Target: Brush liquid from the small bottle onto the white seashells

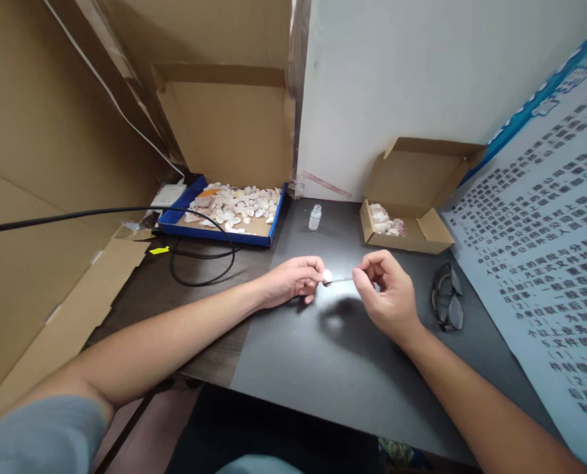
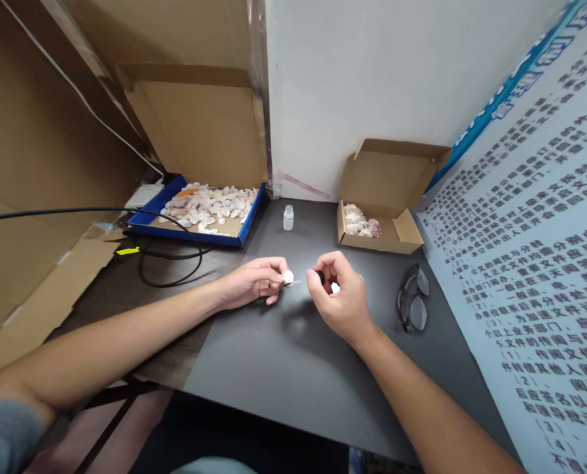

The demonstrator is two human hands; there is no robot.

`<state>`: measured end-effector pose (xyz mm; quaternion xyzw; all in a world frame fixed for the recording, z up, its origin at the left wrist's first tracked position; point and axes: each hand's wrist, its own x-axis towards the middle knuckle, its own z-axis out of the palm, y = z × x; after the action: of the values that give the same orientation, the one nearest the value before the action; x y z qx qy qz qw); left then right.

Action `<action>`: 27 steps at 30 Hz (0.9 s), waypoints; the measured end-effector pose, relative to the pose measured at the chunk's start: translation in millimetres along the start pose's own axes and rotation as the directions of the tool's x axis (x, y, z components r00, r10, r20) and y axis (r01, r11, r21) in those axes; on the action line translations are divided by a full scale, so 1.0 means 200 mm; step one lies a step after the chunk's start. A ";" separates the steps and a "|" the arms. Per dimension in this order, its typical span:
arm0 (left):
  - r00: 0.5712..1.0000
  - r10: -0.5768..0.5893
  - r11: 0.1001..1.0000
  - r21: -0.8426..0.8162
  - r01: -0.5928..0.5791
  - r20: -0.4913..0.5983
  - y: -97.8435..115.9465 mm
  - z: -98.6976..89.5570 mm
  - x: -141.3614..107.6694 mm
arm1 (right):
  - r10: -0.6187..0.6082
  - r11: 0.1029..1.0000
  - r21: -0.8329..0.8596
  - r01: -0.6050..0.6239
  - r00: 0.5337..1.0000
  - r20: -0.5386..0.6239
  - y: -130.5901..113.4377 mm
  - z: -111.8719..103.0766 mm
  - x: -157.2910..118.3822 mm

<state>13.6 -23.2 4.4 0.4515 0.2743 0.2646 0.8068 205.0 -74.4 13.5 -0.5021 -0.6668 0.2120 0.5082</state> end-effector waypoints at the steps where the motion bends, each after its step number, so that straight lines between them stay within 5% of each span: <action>1: 1.000 0.000 1.000 0.000 0.000 0.001 0.00 0.00 0.00 | -0.002 1.000 -0.015 0.001 1.000 -0.005 0.00 0.00 0.00; 27: 1.000 -0.018 1.000 -0.016 0.018 -0.004 0.01 0.00 0.00 | 0.097 0.987 0.129 -0.099 0.995 0.022 0.02 -0.01 0.01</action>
<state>13.0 -22.8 5.3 0.4420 0.2778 0.2605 0.8122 208.8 -72.5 12.7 -0.4984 -0.6302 0.2834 0.5236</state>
